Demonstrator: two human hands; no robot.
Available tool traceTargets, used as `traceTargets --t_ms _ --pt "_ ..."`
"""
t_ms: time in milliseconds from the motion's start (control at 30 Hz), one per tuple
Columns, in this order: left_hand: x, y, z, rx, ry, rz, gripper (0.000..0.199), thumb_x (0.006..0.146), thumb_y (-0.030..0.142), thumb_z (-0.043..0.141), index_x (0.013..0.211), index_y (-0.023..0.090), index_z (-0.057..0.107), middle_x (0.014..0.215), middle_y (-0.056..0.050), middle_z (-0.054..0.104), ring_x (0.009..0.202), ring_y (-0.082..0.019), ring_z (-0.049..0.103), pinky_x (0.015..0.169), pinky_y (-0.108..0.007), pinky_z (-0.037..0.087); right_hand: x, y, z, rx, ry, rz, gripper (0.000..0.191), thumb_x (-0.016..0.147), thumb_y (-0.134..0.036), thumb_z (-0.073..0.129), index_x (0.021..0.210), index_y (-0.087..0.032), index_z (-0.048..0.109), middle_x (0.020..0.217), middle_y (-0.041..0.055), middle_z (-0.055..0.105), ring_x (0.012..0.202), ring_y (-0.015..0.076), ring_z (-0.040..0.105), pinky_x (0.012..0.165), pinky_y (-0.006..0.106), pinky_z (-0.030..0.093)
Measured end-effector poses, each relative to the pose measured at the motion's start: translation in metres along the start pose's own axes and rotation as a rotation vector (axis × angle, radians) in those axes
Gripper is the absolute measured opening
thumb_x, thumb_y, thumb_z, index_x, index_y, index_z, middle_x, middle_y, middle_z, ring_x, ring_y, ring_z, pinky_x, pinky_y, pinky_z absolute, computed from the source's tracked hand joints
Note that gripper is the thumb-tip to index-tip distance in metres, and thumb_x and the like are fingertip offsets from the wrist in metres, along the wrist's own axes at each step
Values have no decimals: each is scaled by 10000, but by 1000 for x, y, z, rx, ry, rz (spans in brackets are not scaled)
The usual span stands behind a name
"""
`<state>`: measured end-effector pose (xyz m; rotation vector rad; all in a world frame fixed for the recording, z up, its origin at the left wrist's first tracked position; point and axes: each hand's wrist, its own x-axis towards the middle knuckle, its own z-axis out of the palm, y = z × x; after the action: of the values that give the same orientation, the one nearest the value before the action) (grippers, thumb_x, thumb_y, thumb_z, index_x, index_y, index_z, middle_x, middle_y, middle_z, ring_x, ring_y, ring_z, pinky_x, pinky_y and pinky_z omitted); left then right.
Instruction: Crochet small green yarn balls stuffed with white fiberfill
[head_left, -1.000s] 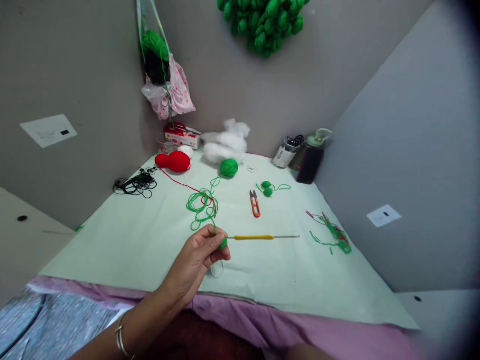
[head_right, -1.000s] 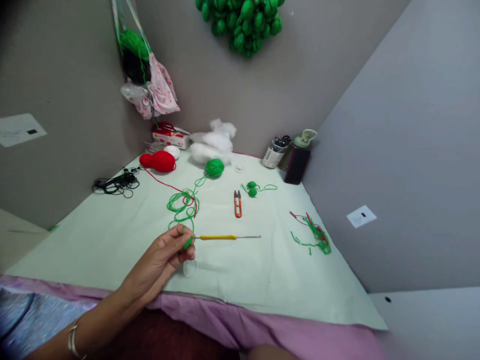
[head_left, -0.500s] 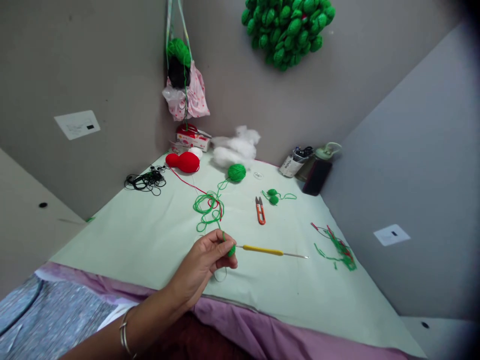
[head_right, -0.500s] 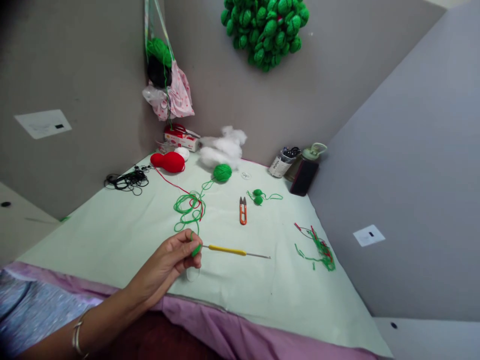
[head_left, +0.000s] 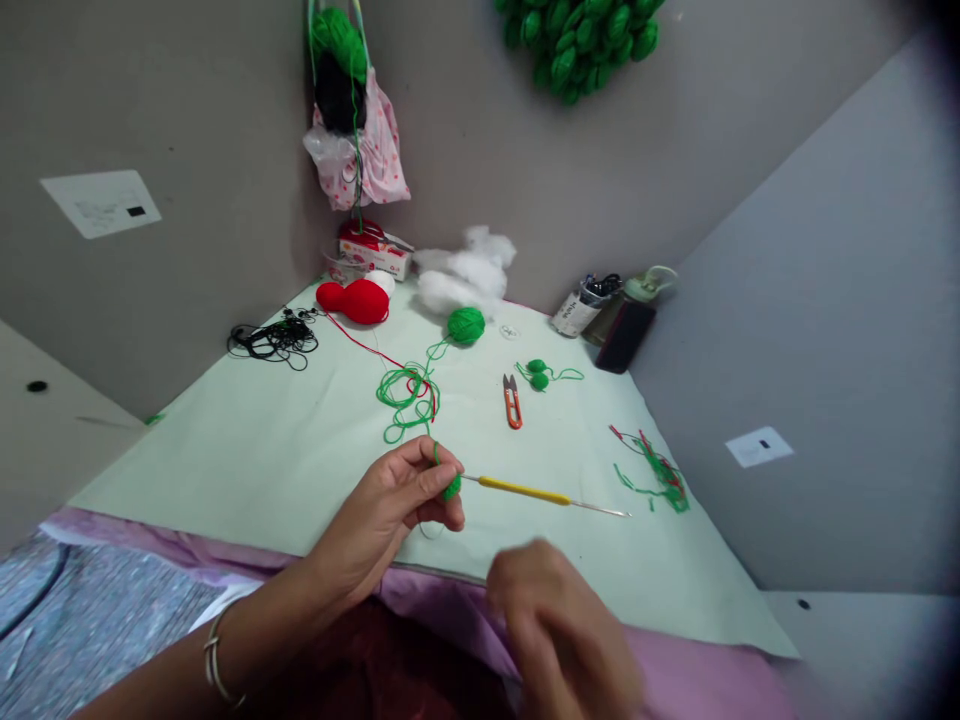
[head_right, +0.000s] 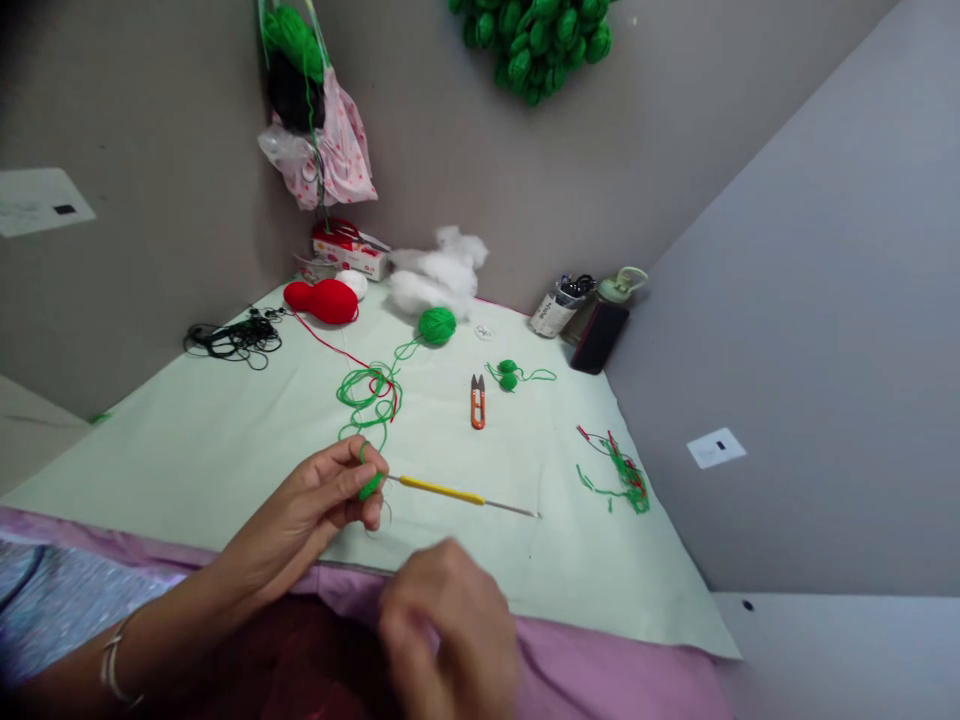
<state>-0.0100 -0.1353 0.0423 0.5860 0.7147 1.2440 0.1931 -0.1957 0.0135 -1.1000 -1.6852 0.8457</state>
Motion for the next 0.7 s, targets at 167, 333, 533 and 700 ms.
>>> traceTargets --t_ms 167,333,533,700 --pt "-4 -2 6 88 -103 -23 217 869 336 781 834 164 654 679 26 646 604 -103 649 651 -228 492 58 13 20 418 91 54 375 874 -455 773 1203 -293 693 872 2 698 765 162 671 707 293 572" --pt "-4 -9 6 167 -157 -7 166 897 328 755 873 182 680 776 24 650 660 -102 662 718 -248 496 60 14 19 367 38 -22 146 981 -300 638 997 -283 782 870 21 665 823 157 639 732 285 525" --pt "-2 -13 5 179 -121 -9 291 800 237 842 1069 240 730 899 10 659 816 -114 634 807 -243 494 62 9 23 372 122 -78 182 972 -206 643 997 -308 791 889 16 666 865 154 629 744 278 513" --pt "1 -18 6 198 21 40 406 730 203 886 1108 251 745 879 17 606 862 -118 578 787 -215 485 67 5 28 349 130 -31 102 871 -198 775 914 -289 790 872 11 682 832 152 637 711 267 514"
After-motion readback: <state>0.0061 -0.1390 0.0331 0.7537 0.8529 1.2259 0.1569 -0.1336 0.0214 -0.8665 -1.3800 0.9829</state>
